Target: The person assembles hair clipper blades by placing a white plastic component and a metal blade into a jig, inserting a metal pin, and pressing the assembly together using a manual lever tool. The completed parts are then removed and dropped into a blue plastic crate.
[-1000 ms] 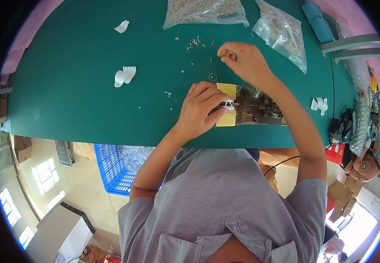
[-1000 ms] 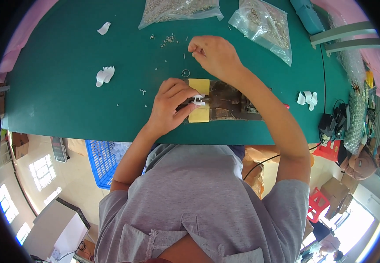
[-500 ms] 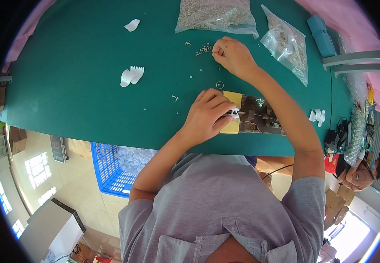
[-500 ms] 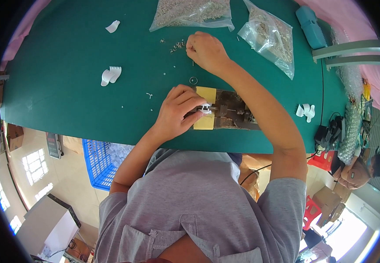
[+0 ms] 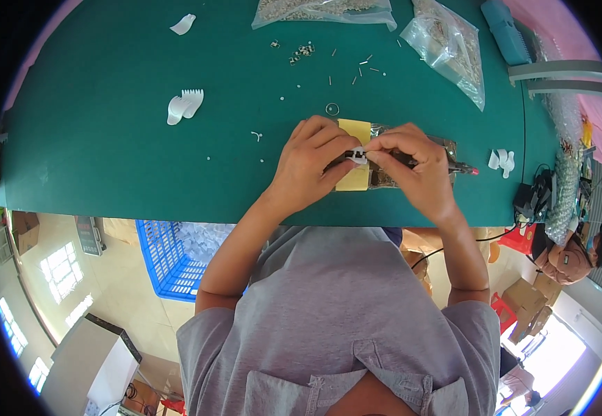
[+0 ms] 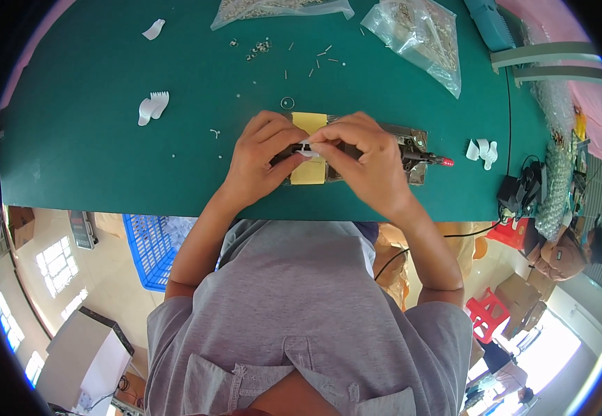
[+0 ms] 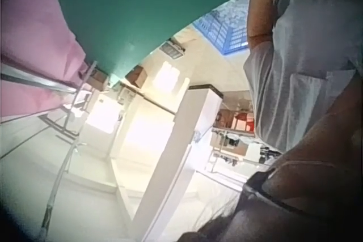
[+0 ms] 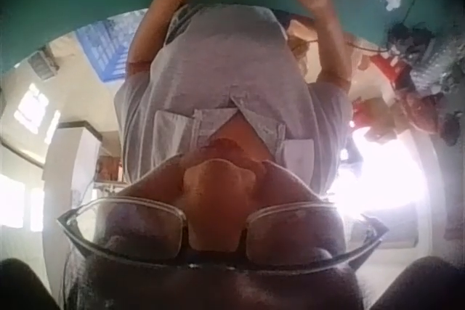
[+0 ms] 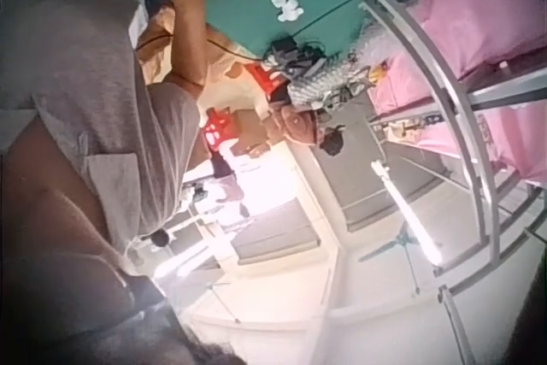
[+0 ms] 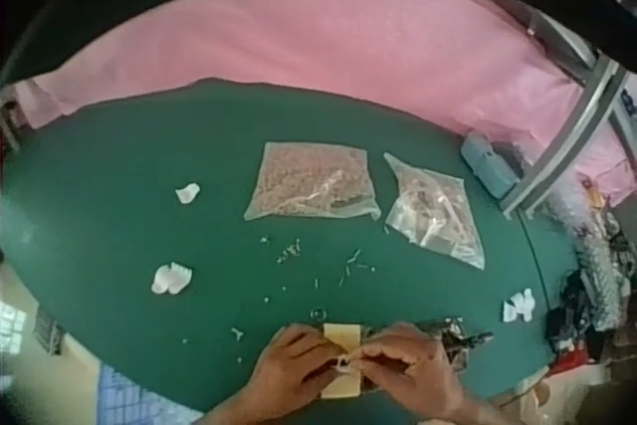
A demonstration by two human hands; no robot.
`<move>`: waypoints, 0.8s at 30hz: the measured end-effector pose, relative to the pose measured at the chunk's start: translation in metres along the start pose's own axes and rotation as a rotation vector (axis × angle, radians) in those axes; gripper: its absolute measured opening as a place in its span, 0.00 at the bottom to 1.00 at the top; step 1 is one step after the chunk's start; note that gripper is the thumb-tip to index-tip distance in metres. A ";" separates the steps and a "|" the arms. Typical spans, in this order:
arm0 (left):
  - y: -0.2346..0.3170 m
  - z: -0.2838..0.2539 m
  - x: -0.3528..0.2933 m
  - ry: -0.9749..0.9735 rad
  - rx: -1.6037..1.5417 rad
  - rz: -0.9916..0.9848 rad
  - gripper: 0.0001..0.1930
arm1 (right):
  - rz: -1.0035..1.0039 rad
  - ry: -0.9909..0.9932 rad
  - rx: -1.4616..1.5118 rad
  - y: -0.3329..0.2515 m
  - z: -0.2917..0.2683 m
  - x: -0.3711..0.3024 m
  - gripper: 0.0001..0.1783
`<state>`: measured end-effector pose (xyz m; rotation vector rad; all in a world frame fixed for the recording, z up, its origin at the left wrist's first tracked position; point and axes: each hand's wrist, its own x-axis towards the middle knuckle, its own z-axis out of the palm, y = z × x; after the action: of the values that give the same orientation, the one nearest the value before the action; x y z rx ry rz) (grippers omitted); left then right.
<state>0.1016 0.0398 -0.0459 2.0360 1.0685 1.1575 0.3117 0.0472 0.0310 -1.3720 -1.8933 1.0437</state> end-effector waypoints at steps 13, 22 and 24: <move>-0.001 0.003 -0.002 0.019 0.008 0.000 0.16 | -0.167 0.211 -0.244 0.010 0.027 -0.014 0.06; -0.002 0.002 -0.003 0.015 -0.016 -0.013 0.17 | -0.042 0.199 -0.205 0.000 0.026 -0.009 0.06; -0.003 0.003 -0.003 0.015 -0.014 -0.011 0.17 | 0.046 0.143 -0.184 -0.006 0.020 -0.001 0.06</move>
<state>0.1021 0.0386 -0.0504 2.0111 1.0745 1.1733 0.2926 0.0404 0.0251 -1.5569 -1.8973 0.7856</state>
